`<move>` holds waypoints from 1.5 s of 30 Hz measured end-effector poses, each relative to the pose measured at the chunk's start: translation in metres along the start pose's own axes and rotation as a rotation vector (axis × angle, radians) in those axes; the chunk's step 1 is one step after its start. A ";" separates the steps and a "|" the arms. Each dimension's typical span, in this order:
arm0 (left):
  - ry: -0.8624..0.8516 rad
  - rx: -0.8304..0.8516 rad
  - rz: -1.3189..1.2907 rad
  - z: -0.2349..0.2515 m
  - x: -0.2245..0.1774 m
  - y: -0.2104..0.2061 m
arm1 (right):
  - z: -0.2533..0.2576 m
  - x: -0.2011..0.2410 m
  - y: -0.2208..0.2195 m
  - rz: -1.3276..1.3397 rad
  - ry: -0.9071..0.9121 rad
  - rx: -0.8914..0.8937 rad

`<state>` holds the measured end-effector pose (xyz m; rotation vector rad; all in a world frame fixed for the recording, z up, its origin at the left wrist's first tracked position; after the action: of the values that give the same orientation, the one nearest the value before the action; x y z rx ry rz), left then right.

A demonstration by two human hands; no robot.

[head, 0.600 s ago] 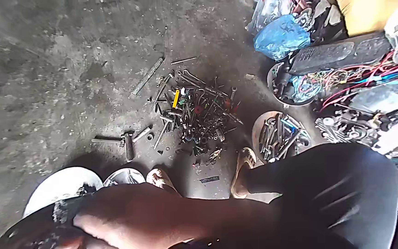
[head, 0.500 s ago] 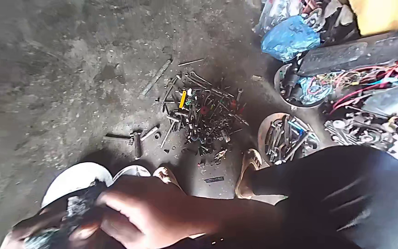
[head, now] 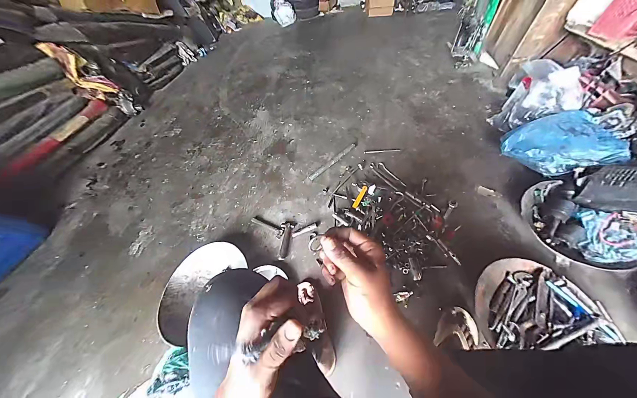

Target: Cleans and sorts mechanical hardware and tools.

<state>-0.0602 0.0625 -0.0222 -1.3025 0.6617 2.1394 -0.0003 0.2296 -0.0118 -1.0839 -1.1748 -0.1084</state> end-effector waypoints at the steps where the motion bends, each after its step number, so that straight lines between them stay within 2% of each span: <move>1: 0.028 0.021 -0.076 -0.001 0.001 -0.001 | -0.002 0.000 -0.002 -0.035 0.038 0.014; 3: 0.074 -0.037 -0.121 -0.002 -0.003 0.002 | -0.007 0.002 -0.006 -0.138 0.154 0.059; 7: 0.027 -0.276 0.044 0.006 -0.018 0.019 | -0.018 0.007 -0.018 -0.338 0.406 0.150; 12: -0.054 -0.417 0.131 0.005 -0.025 0.031 | -0.030 0.003 -0.028 -0.454 0.516 0.211; 14: -0.073 -0.437 0.121 0.005 -0.027 0.033 | -0.034 -0.006 -0.031 -0.407 0.474 0.222; 17: -0.076 -0.486 -0.015 0.006 -0.025 0.040 | -0.047 -0.033 -0.040 -0.317 0.208 0.293; 19: -0.047 -0.495 -0.153 0.006 -0.022 0.042 | -0.058 -0.050 -0.045 -0.296 0.113 0.329; 22: 0.012 -0.508 -0.326 0.006 -0.018 0.047 | -0.057 -0.046 -0.049 -0.267 0.191 0.304; 26: 0.002 -0.604 -0.571 -0.026 -0.027 0.089 | -0.035 -0.037 -0.036 -0.476 0.213 0.299; 28: 0.030 -0.664 -0.474 -0.063 -0.030 0.132 | -0.027 -0.035 -0.027 -0.542 0.241 0.308; 31: 0.161 -0.810 -0.052 -0.147 -0.025 0.232 | -0.029 -0.048 -0.030 -0.603 0.272 0.409; 33: 0.374 -0.915 0.310 -0.227 -0.001 0.292 | -0.033 -0.057 -0.027 -0.606 0.296 0.414; 35: 0.711 -0.993 0.539 -0.325 0.042 0.328 | -0.030 -0.062 -0.024 -0.583 0.310 0.383; 36: 0.898 -1.037 0.570 -0.379 0.065 0.329 | -0.029 -0.063 -0.021 -0.582 0.307 0.370; 38: 1.217 -1.136 0.523 -0.470 0.106 0.302 | -0.029 -0.065 -0.022 -0.615 0.304 0.348; 41: 1.499 -1.353 0.220 -0.548 0.173 0.230 | -0.029 -0.070 -0.024 -0.631 0.291 0.342; 43: 1.545 -1.446 0.079 -0.570 0.201 0.193 | -0.030 -0.074 -0.025 -0.633 0.262 0.338; 45: 1.488 -1.467 0.021 -0.561 0.227 0.179 | -0.030 -0.075 -0.030 -0.669 0.267 0.308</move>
<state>0.0891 -0.3909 -0.4349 -3.5695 -0.7473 1.0073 -0.0295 0.1588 -0.0508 -0.3615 -1.2192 -0.5549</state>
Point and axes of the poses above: each hand's wrist, its own z-axis towards the middle knuckle, its own y-axis out of the back of the hand, x = y × z, the point moved 7 cm from there along z, towards the middle knuckle, and after that the axes turned 9 degrees about -x, right-handed, at the moved point
